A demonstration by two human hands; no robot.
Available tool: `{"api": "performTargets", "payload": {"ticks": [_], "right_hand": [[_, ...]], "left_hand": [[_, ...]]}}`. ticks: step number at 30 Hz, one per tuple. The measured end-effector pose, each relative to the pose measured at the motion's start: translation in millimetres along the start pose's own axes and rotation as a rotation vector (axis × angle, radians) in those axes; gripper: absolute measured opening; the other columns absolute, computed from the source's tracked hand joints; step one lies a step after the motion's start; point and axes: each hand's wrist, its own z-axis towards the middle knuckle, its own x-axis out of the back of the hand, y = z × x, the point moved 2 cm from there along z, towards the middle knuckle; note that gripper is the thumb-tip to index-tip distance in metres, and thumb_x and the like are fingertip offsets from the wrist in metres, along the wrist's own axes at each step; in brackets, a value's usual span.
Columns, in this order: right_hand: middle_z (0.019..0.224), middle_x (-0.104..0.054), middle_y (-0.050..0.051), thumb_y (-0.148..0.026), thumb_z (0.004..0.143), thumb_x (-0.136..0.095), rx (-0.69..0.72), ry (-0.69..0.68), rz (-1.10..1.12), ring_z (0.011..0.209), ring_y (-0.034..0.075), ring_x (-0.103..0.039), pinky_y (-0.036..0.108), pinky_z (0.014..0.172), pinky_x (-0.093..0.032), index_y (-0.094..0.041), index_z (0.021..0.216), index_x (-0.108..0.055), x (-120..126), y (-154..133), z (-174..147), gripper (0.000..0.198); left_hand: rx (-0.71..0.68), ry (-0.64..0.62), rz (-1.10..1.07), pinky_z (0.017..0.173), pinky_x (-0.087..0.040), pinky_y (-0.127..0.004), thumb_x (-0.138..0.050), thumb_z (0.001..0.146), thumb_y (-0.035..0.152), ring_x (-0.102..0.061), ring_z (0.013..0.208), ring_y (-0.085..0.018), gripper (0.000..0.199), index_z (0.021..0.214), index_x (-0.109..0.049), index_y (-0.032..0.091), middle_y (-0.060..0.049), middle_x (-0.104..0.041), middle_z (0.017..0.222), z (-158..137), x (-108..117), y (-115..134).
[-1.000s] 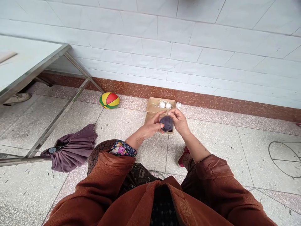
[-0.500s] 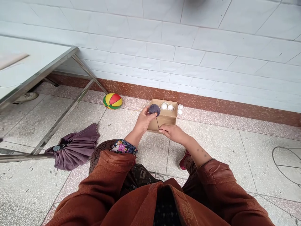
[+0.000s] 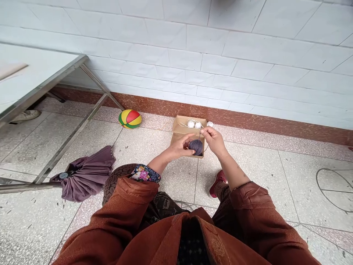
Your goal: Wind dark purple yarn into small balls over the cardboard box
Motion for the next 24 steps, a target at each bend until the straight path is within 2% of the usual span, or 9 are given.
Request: {"api": "performTargets", "payload": {"ticks": [3, 8, 12, 16, 18, 20, 24], "right_hand": [[0.074, -0.062, 0.000, -0.046, 0.097, -0.059, -0.032, -0.036, -0.114, 0.073, 0.018, -0.055, 0.031, 0.074, -0.045, -0.022, 0.079, -0.063, -7, 12, 0, 0.030], [0.081, -0.068, 0.004, -0.031, 0.099, -0.053, -0.032, -0.200, -0.287, 0.075, 0.020, -0.061, 0.031, 0.072, -0.046, -0.022, 0.090, -0.064, -24, 22, -12, 0.017], [0.092, -0.072, 0.005, -0.028, 0.101, -0.053, 0.075, -0.394, -0.311, 0.085, 0.021, -0.065, 0.031, 0.079, -0.047, -0.022, 0.096, -0.066, -36, 18, -23, 0.015], [0.078, -0.064, 0.000, -0.037, 0.103, -0.056, 0.155, -0.573, -0.197, 0.074, 0.016, -0.057, 0.029, 0.073, -0.044, -0.022, 0.084, -0.063, -37, 0, -29, 0.025], [0.073, -0.059, -0.002, -0.047, 0.102, -0.060, 0.134, -0.566, -0.074, 0.068, 0.014, -0.052, 0.028, 0.068, -0.042, -0.022, 0.085, -0.064, -31, -10, -28, 0.030], [0.070, -0.055, -0.003, -0.056, 0.099, -0.063, 0.078, -0.504, 0.075, 0.063, 0.013, -0.047, 0.027, 0.062, -0.039, -0.022, 0.088, -0.066, -23, -18, -25, 0.035], [0.062, -0.047, -0.006, -0.067, 0.093, -0.067, -0.019, -0.322, 0.337, 0.054, 0.011, -0.039, 0.026, 0.054, -0.033, -0.023, 0.091, -0.067, -7, -22, -15, 0.043]], "left_hand": [[-0.034, 0.002, -0.161, 0.089, -0.054, -0.034, -0.086, 0.074, 0.030, -0.067, 0.105, -0.021, 0.085, 0.152, -0.053, 0.031, -0.008, -0.070, 0.125, -2, -2, 5], [-0.058, 0.176, -0.289, 0.084, -0.056, -0.032, -0.088, 0.071, 0.032, -0.066, 0.107, -0.022, 0.060, 0.127, -0.067, 0.023, -0.009, -0.069, 0.127, 2, 4, 8], [-0.065, 0.401, -0.237, 0.086, -0.055, -0.034, -0.091, 0.065, 0.035, -0.067, 0.100, -0.020, 0.057, 0.114, -0.067, 0.019, -0.007, -0.071, 0.111, 7, 14, 4], [-0.025, 0.542, -0.095, 0.094, -0.052, -0.037, -0.091, 0.064, 0.035, -0.067, 0.098, -0.020, 0.057, 0.113, -0.066, 0.018, -0.006, -0.073, 0.106, 6, 19, 4], [-0.002, 0.541, -0.046, 0.097, -0.051, -0.038, -0.088, 0.064, 0.033, -0.067, 0.099, -0.021, 0.056, 0.114, -0.066, 0.018, -0.006, -0.073, 0.107, 5, 20, 5], [0.011, 0.499, -0.004, 0.098, -0.050, -0.039, -0.086, 0.066, 0.032, -0.067, 0.100, -0.021, 0.054, 0.115, -0.067, 0.018, -0.006, -0.073, 0.108, 4, 18, 5], [0.017, 0.316, 0.107, 0.096, -0.050, -0.038, -0.083, 0.069, 0.030, -0.066, 0.099, -0.021, 0.054, 0.119, -0.068, 0.019, -0.007, -0.072, 0.112, 3, 12, 1]]}}
